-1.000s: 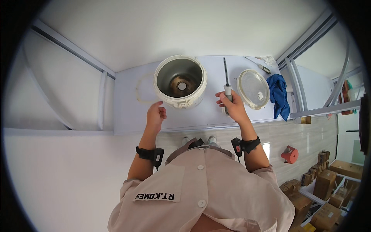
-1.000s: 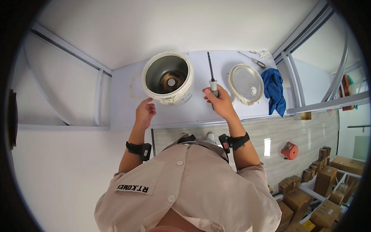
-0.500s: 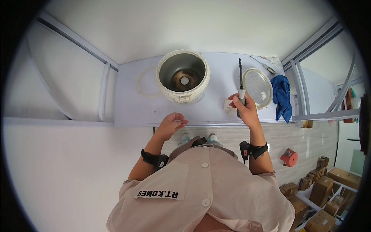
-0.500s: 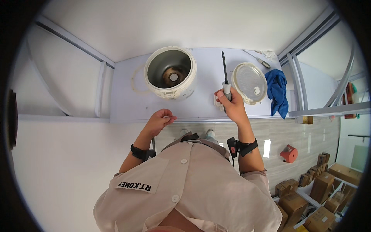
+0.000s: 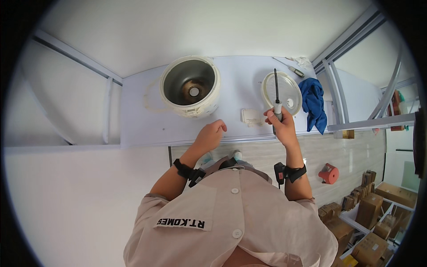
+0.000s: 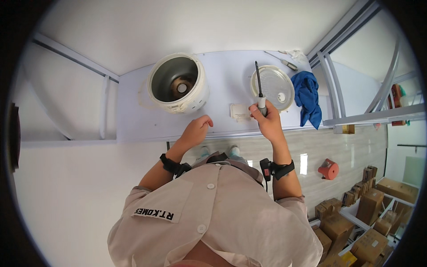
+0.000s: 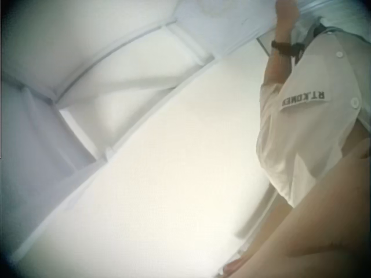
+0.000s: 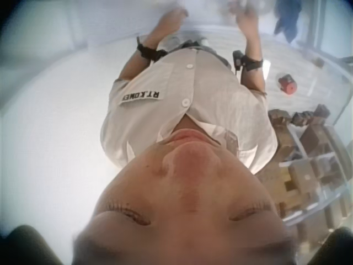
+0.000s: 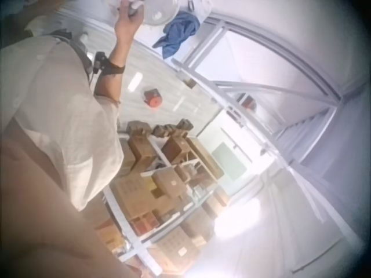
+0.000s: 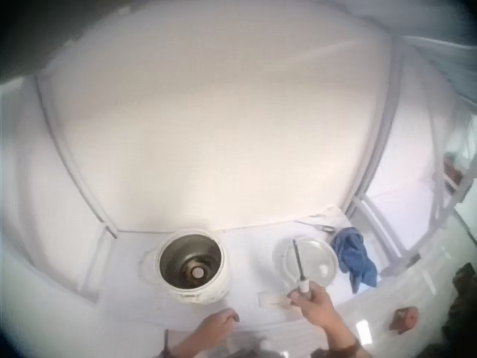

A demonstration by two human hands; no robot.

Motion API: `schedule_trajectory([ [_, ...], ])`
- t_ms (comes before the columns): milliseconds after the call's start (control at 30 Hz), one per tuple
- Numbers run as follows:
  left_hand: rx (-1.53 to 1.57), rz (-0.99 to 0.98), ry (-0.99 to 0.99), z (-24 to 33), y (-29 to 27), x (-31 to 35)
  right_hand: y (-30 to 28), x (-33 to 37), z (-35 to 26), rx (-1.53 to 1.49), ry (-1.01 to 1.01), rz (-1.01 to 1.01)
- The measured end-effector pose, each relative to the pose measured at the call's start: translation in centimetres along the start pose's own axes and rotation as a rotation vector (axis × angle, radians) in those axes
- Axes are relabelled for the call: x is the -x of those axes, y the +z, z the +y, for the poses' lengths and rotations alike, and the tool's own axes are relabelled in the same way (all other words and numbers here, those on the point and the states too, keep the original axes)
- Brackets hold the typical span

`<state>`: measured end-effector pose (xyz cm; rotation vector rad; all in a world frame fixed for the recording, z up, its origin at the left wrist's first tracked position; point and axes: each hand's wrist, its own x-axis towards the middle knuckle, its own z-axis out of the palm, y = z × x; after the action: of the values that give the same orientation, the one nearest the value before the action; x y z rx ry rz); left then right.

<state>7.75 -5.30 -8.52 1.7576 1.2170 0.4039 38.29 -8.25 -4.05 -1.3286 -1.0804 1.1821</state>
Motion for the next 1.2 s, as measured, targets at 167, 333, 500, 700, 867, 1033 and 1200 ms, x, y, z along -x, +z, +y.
schedule_trajectory([
  [167,-0.208,0.035,0.052,2.5,3.4,-4.4,-2.4,1.3,-0.2,0.018,0.007,0.024],
  [333,-0.479,0.026,0.125,2.7,6.3,-6.8,-4.8,2.2,-0.2,0.015,-0.005,0.061],
  [500,-0.588,0.007,0.095,3.1,7.8,-7.8,-6.8,2.6,0.3,0.025,-0.014,0.081],
  [700,-0.545,0.047,0.050,3.5,8.1,-8.8,-8.2,2.4,0.5,0.001,-0.024,0.082],
  [867,-0.536,0.009,0.023,4.1,7.6,-9.2,-9.1,1.6,1.1,0.041,-0.027,0.044],
  [1033,-0.535,0.034,0.010,4.0,7.5,-9.2,-9.7,0.5,1.7,0.091,-0.017,-0.016],
  [1200,-0.319,0.103,0.006,5.1,6.7,-8.6,-9.4,-0.1,0.8,0.117,-0.037,-0.032],
])
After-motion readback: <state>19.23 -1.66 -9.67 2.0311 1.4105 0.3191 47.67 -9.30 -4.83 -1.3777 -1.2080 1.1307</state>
